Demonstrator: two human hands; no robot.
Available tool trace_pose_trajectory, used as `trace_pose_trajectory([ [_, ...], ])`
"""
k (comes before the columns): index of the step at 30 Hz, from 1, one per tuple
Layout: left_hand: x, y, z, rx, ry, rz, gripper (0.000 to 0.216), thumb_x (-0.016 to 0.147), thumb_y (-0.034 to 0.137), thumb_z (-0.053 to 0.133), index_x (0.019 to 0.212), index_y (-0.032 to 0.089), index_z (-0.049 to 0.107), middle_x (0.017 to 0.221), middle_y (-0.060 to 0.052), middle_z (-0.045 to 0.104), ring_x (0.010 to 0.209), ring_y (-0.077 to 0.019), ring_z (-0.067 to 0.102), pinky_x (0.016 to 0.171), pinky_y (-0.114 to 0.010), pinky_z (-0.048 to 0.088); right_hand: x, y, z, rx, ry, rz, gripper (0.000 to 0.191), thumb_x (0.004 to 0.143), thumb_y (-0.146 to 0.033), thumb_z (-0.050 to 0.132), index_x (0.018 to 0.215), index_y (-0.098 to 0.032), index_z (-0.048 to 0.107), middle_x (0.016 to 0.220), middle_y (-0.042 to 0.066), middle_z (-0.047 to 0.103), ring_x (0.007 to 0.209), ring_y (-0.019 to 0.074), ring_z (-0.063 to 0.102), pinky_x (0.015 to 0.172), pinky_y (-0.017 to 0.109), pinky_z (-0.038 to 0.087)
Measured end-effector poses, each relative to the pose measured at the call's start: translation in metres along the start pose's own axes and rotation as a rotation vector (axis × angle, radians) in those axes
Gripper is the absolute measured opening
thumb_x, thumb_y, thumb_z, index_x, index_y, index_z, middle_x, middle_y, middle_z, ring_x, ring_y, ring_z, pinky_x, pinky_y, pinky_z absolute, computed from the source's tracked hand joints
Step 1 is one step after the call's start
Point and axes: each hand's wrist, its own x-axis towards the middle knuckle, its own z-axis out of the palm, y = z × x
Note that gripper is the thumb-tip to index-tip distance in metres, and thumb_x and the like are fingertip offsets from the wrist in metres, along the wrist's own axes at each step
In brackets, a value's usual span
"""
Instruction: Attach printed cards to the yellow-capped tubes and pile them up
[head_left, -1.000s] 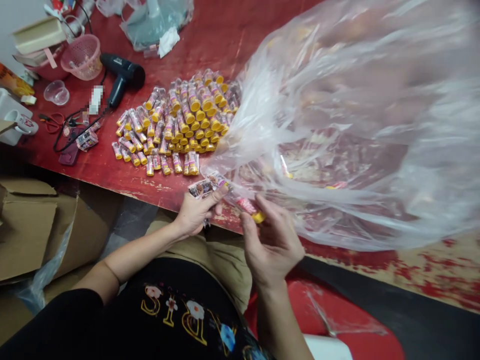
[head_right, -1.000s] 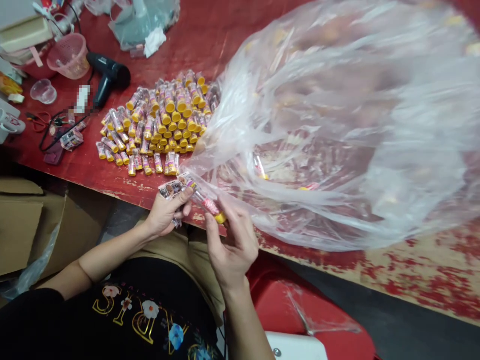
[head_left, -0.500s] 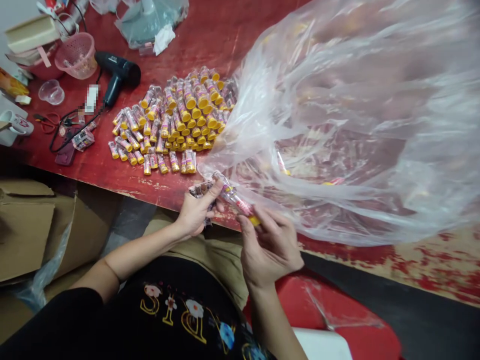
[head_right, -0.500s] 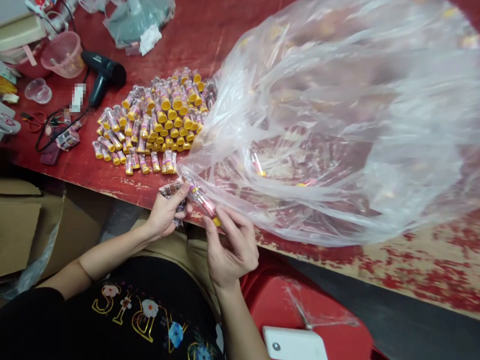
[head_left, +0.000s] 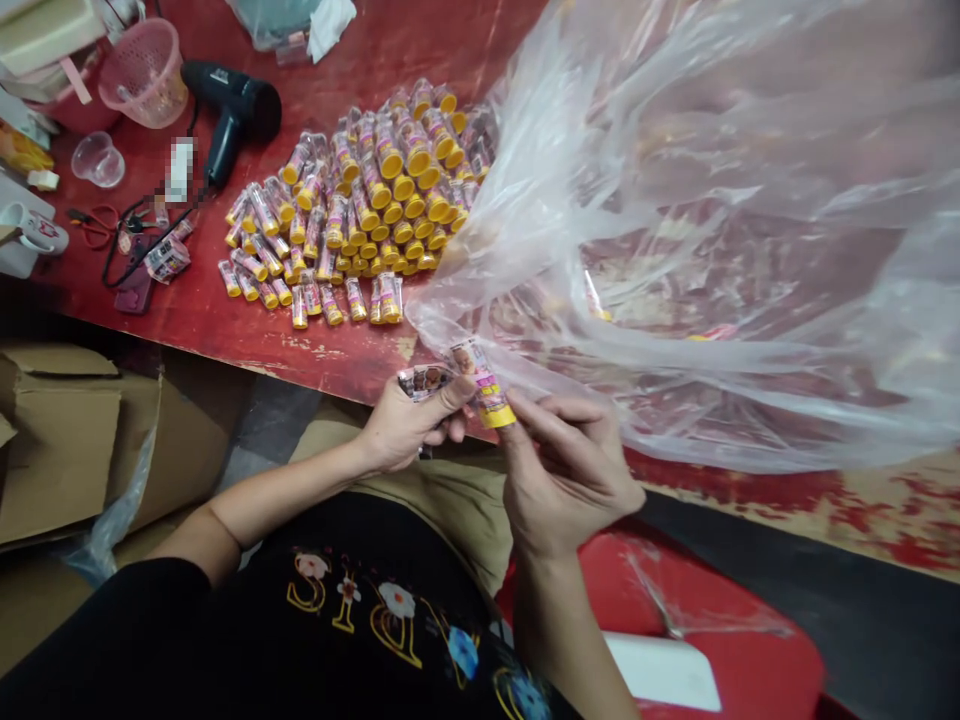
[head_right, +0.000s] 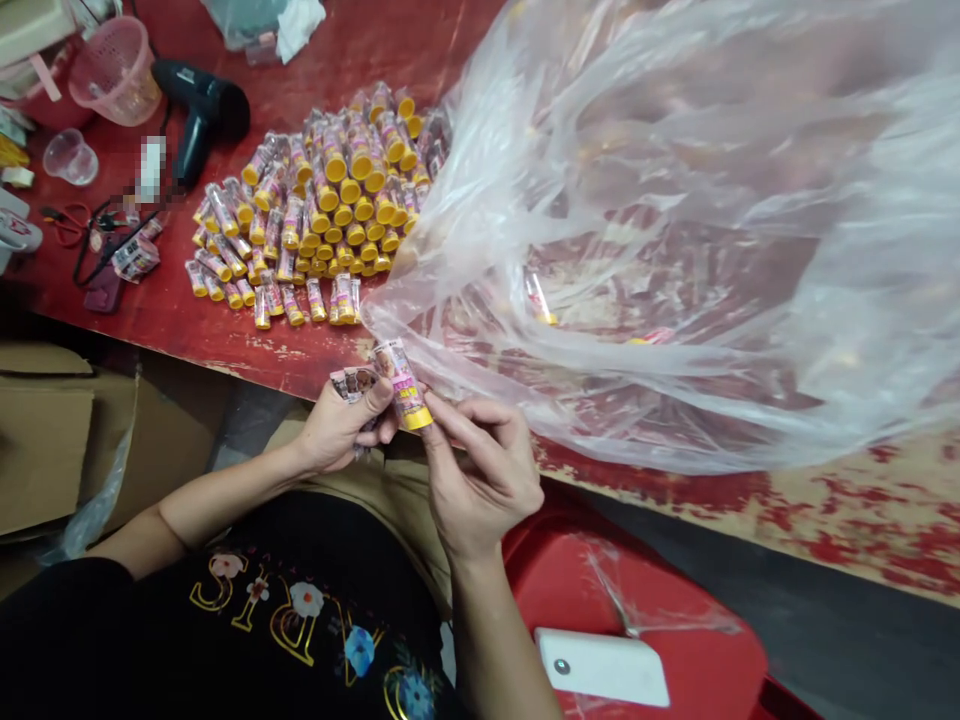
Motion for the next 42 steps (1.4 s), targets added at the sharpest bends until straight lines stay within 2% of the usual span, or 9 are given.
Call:
trace_pose_trajectory([
  [6, 0.0, -0.001, -0.003, -0.007, 0.023, 0.002, 0.064, 0.063, 0.071, 0.089, 0.075, 0.014, 0.062, 0.051, 0.002, 0.058, 0.04, -0.0038, 0.044, 0.038, -0.019, 0.019, -0.001, -0.004, 0.007, -0.095, 0.059, -0.002, 0.015, 0.083, -0.022, 0.086, 0.098, -0.025, 0.086, 0.077, 0.0, 0.063, 0.064, 0.0097, 0.057, 0.056, 0.025, 0.045],
  [10, 0.002, -0.002, -0.006, -0.021, 0.041, 0.002, 0.065, 0.062, 0.072, 0.089, 0.076, 0.014, 0.062, 0.054, 0.003, 0.059, 0.042, -0.004, 0.045, 0.038, -0.019, 0.02, 0.0, -0.001, 0.013, -0.102, 0.075, -0.037, 0.017, 0.082, -0.019, 0.087, 0.097, -0.025, 0.086, 0.076, -0.001, 0.062, 0.062, 0.0092, 0.054, 0.054, 0.024, 0.043],
  [16, 0.003, -0.006, -0.014, -0.029, 0.057, -0.015, 0.063, 0.064, 0.07, 0.089, 0.073, 0.015, 0.06, 0.052, 0.004, 0.057, 0.041, -0.0033, 0.042, 0.038, -0.018, 0.019, 0.001, 0.01, 0.023, -0.057, 0.034, -0.092, 0.032, 0.083, -0.013, 0.084, 0.11, -0.029, 0.084, 0.085, 0.0, 0.066, 0.074, 0.0121, 0.063, 0.066, 0.026, 0.051],
  [21, 0.008, -0.006, -0.021, -0.067, 0.104, -0.042, 0.065, 0.062, 0.07, 0.09, 0.077, 0.014, 0.06, 0.055, 0.003, 0.058, 0.043, -0.0036, 0.044, 0.039, -0.017, 0.02, 0.001, 0.013, 0.032, -0.078, -0.012, -0.058, 0.022, 0.087, -0.017, 0.081, 0.106, -0.026, 0.085, 0.084, 0.001, 0.068, 0.075, 0.0131, 0.064, 0.064, 0.027, 0.051],
  [27, 0.012, -0.005, -0.034, -0.265, 0.33, -0.137, 0.043, 0.078, 0.047, 0.089, 0.094, 0.012, 0.07, 0.081, -0.005, 0.072, 0.055, -0.005, 0.055, 0.042, -0.015, 0.029, 0.02, 0.041, 0.072, -0.048, 0.024, -0.021, 0.015, 0.09, -0.026, 0.077, 0.102, -0.021, 0.085, 0.084, 0.002, 0.062, 0.076, 0.0136, 0.063, 0.066, 0.028, 0.052],
  [30, 0.008, -0.007, -0.043, -0.341, 0.369, -0.198, 0.028, 0.083, 0.029, 0.082, 0.102, 0.011, 0.073, 0.094, -0.009, 0.077, 0.061, -0.0071, 0.059, 0.046, -0.016, 0.036, 0.036, 0.063, 0.101, -0.111, 0.007, -0.015, 0.019, 0.093, -0.032, 0.074, 0.099, -0.018, 0.085, 0.083, 0.003, 0.06, 0.072, 0.0129, 0.059, 0.066, 0.028, 0.05],
  [33, 0.003, -0.008, -0.049, -0.366, 0.364, -0.187, 0.028, 0.08, 0.016, 0.078, 0.107, 0.011, 0.074, 0.102, -0.011, 0.079, 0.068, -0.0096, 0.063, 0.049, -0.018, 0.041, 0.045, 0.079, 0.122, -0.169, -0.05, -0.007, 0.021, 0.095, -0.032, 0.07, 0.1, -0.018, 0.085, 0.085, 0.004, 0.061, 0.072, 0.0131, 0.056, 0.07, 0.029, 0.051],
  [38, 0.002, -0.008, -0.052, -0.328, 0.365, -0.168, 0.033, 0.076, 0.011, 0.076, 0.109, 0.01, 0.074, 0.104, -0.012, 0.08, 0.072, -0.0125, 0.066, 0.055, -0.021, 0.048, 0.041, 0.087, 0.127, -0.251, -0.098, 0.026, 0.022, 0.095, -0.031, 0.067, 0.1, -0.019, 0.084, 0.088, 0.004, 0.062, 0.075, 0.0141, 0.058, 0.073, 0.029, 0.05],
  [42, 0.008, -0.004, -0.05, -0.288, 0.415, -0.137, 0.034, 0.078, 0.016, 0.082, 0.11, 0.01, 0.074, 0.095, -0.009, 0.079, 0.065, -0.0092, 0.061, 0.05, -0.019, 0.041, 0.036, 0.083, 0.117, -0.18, -0.065, 0.022, 0.025, 0.096, -0.035, 0.066, 0.101, -0.017, 0.083, 0.088, 0.004, 0.06, 0.071, 0.013, 0.056, 0.069, 0.029, 0.05],
])
